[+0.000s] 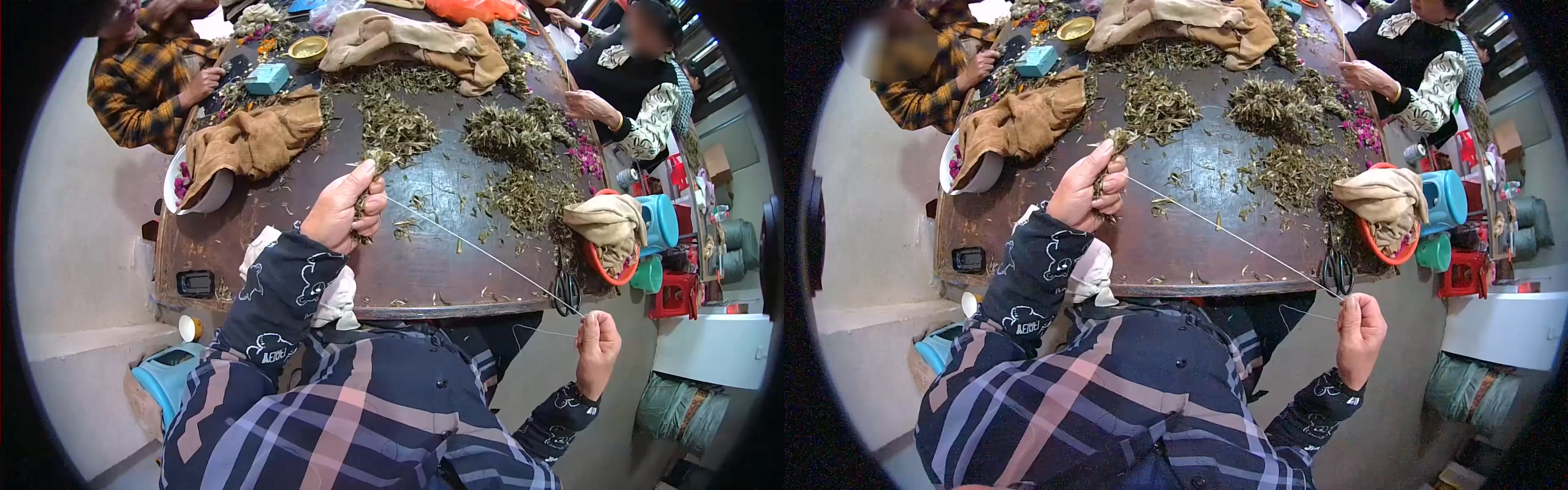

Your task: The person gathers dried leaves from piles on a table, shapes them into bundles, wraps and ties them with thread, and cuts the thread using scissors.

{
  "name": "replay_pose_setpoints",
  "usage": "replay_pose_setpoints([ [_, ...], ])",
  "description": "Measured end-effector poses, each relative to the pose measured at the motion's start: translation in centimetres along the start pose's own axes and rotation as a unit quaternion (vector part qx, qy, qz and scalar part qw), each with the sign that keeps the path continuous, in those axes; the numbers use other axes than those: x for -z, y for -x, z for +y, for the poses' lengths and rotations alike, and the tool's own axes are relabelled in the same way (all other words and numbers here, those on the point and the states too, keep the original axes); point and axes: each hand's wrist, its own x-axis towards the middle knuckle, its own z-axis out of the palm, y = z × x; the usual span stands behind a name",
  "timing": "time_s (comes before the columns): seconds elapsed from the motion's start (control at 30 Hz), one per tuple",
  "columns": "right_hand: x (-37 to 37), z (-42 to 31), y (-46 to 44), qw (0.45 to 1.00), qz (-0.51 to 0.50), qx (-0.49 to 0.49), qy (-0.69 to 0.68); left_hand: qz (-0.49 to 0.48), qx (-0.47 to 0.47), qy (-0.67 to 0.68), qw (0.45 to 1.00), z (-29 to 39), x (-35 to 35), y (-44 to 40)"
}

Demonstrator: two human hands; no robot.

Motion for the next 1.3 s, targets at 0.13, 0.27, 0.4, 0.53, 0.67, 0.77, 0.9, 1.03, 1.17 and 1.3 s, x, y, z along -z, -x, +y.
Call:
replay_pose_setpoints([
  [0.13, 2.2, 2.3, -0.9, 0.996, 0.020, -0.039, 0.084, 0.011, -0.004, -0.011, 1.000, -0.3, -0.1, -0.8],
  [0.27, 6.6, 7.3, -0.9, 0.913, 0.092, -0.025, 0.396, 0.016, 0.008, -0.048, 0.999, -1.3, 0.4, -1.4],
  [0.4, 7.4, 12.7, -1.0, 0.814, 0.097, 0.067, 0.568, 0.020, -0.093, -0.262, 0.960, -3.1, 0.9, -2.0],
  [0.53, -2.5, 2.1, -4.3, 0.965, 0.000, 0.083, 0.250, 0.007, -0.150, -0.460, 0.875, -3.5, 0.1, -1.8],
  [0.67, -11.6, -3.3, -7.2, 0.969, -0.141, 0.172, 0.107, 0.001, -0.186, -0.609, 0.771, -3.5, -0.4, -1.3],
  [0.77, -16.6, -4.6, -8.8, 0.937, -0.211, 0.265, 0.080, 0.009, -0.206, -0.684, 0.700, -3.7, -0.5, -1.0],
  [0.9, -20.2, -4.6, -9.1, 0.918, -0.223, 0.315, 0.091, 0.017, -0.189, -0.700, 0.688, -3.9, -0.4, -0.7],
  [1.03, -21.8, -4.0, -9.0, 0.885, -0.180, 0.389, 0.182, 0.015, -0.161, -0.684, 0.711, -4.0, -0.5, -0.7],
  [1.17, -22.0, -3.4, -10.0, 0.831, -0.069, 0.453, 0.317, 0.015, -0.121, -0.634, 0.764, -3.9, -0.2, -0.5],
  [1.3, -20.3, -3.2, -12.0, 0.891, 0.007, 0.362, 0.274, 0.019, -0.073, -0.539, 0.839, -3.6, 0.2, -0.4],
])
